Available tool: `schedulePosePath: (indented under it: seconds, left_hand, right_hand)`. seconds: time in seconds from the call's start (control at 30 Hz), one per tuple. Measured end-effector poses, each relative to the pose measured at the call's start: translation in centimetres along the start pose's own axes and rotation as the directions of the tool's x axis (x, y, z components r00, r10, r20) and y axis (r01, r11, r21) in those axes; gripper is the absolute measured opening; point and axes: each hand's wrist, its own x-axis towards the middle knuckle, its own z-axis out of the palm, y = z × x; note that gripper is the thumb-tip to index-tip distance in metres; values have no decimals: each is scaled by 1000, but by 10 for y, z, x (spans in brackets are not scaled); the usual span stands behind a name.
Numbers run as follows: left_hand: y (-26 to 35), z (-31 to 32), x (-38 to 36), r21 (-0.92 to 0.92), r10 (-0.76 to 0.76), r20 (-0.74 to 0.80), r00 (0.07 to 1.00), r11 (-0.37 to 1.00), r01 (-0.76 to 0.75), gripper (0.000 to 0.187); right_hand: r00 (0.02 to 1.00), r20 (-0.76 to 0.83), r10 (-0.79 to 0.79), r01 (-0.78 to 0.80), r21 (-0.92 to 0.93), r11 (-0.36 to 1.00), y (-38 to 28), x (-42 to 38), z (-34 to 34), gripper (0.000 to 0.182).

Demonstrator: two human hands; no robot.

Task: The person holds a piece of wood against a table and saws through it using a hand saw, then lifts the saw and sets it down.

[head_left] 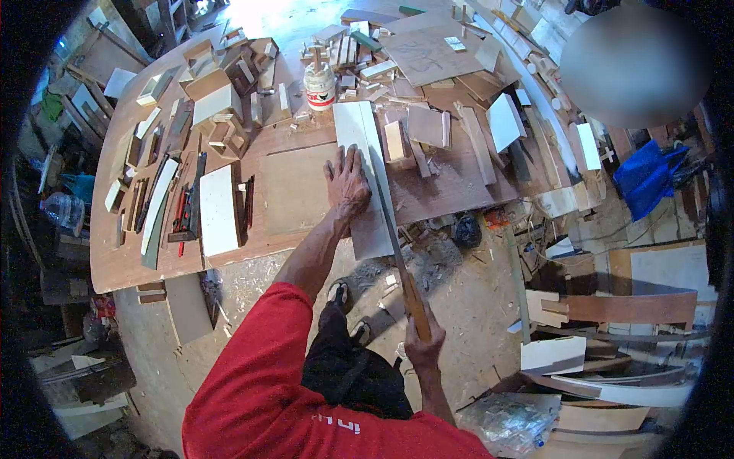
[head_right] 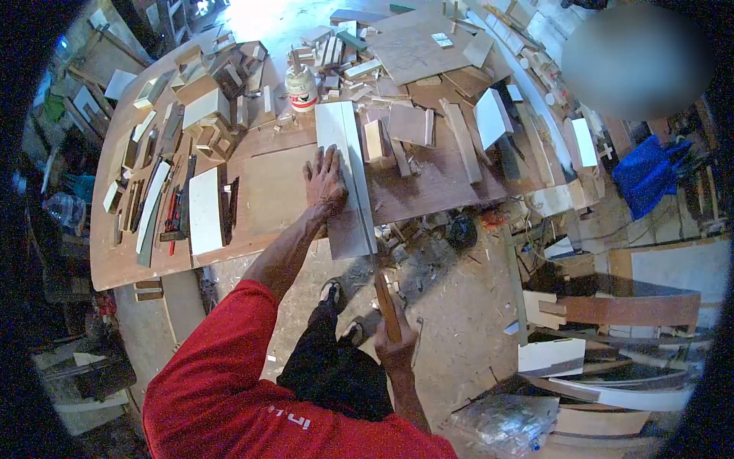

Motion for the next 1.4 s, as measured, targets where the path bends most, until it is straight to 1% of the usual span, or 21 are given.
schedulePosePath:
  seconds: [0.1, 0.17, 0.23, 0.27, 0.43, 0.5, 0.53, 0.57, 0.63, 0.67, 0.77, 0.8, 0.97, 1.03, 1.1, 1.17, 1.2, 1.23, 1.3, 1.33, 1.4]
  left_hand:
    - [3, -7, -3, 11, -23, 52, 998, 1000, 22, 67]
    - [4, -6, -2, 23, -13, 44, 999, 1000, 12, 67]
    - [-1, -3, 5, 44, 1, 31, 1000, 999, -2, 66]
    - [-3, 3, 2, 45, -3, 21, 1000, 999, 2, 65]
    - [0, -4, -8, 32, -6, 48, 999, 999, 4, 61]
    - [0, 3, -1, 43, -14, 15, 1000, 999, 13, 61]
    - [-2, 6, 0, 64, 1, -23, 1000, 998, 1, 63]
    - [-6, 10, 4, 67, 4, -31, 1000, 998, -2, 63]
    - [-4, 7, 0, 44, 1, -19, 1000, 999, -1, 63]
    - [-4, 5, 6, 44, -7, -30, 1000, 999, 9, 63]
    - [-3, 1, -4, 15, 19, 34, 999, 1000, -19, 63]
    - [-1, -1, -2, 24, 14, 21, 1000, 1000, -15, 63]
    - [0, 3, 0, -4, -14, -16, 1000, 1000, 14, 62]
    - [2, -7, 4, 22, -23, 10, 1000, 999, 23, 61]
    - [2, -6, -1, 44, -9, 46, 999, 999, 7, 61]
    - [-8, 7, 0, 28, 34, -14, 999, 999, -34, 63]
    - [-7, 3, 1, 33, 38, -17, 999, 999, -38, 63]
    - [-5, -1, 3, 35, 19, 4, 1000, 999, -19, 64]
    - [1, -3, 2, 29, -11, 27, 1000, 1000, 10, 65]
    - [0, -1, 4, 33, -16, 33, 999, 999, 15, 67]
    - [-5, 1, -4, 42, -33, 57, 998, 999, 31, 69]
  right_hand:
    - [999, -36, -17, 16, -41, 999, -1, -2, -4, 40]
    - [1000, 5, -20, 21, -45, 999, 2, 23, 5, 40]
    - [955, 171, 242, -209, -194, 959, -7, 35, 10, 40]
    - [1000, 18, -15, 14, 11, 1000, 17, 20, 19, 41]
    - [999, -36, 4, -3, 39, 999, -3, -1, 0, 40]
    - [972, 148, 184, -173, -86, 981, -6, 37, 10, 47]
    - [944, 198, 262, -238, -138, 961, -7, 40, 9, 39]
    - [947, 197, 255, -232, -134, 963, -4, 36, 11, 39]
    - [1000, -10, 1, -1, -18, 1000, 7, 3, 5, 40]
    - [998, -23, -62, 62, -12, 998, 6, -7, -3, 42]
    - [1000, 19, 2, -2, -12, 1000, 12, 10, 8, 42]
    - [999, 40, -15, 18, -79, 997, 10, 29, 15, 41]
    - [998, 54, -26, 29, -57, 998, 20, 13, 10, 38]
    - [993, -117, -21, 26, 40, 999, -2, -4, 3, 32]
    - [995, -89, -43, 42, -13, 999, -11, 26, 7, 30]
    - [980, 114, 162, -163, 7, 987, -24, 59, 16, 34]
    - [964, 176, 199, -191, -58, 980, -15, 62, 17, 37]
    - [965, 174, 195, -188, -57, 980, -7, 56, 20, 37]
    - [983, -33, -182, 180, -47, 982, 11, 23, 15, 37]
    - [1000, 10, -4, 4, -17, 1000, 1, 8, 7, 38]
    - [1000, 18, 10, -9, -33, 999, -10, 10, 3, 38]
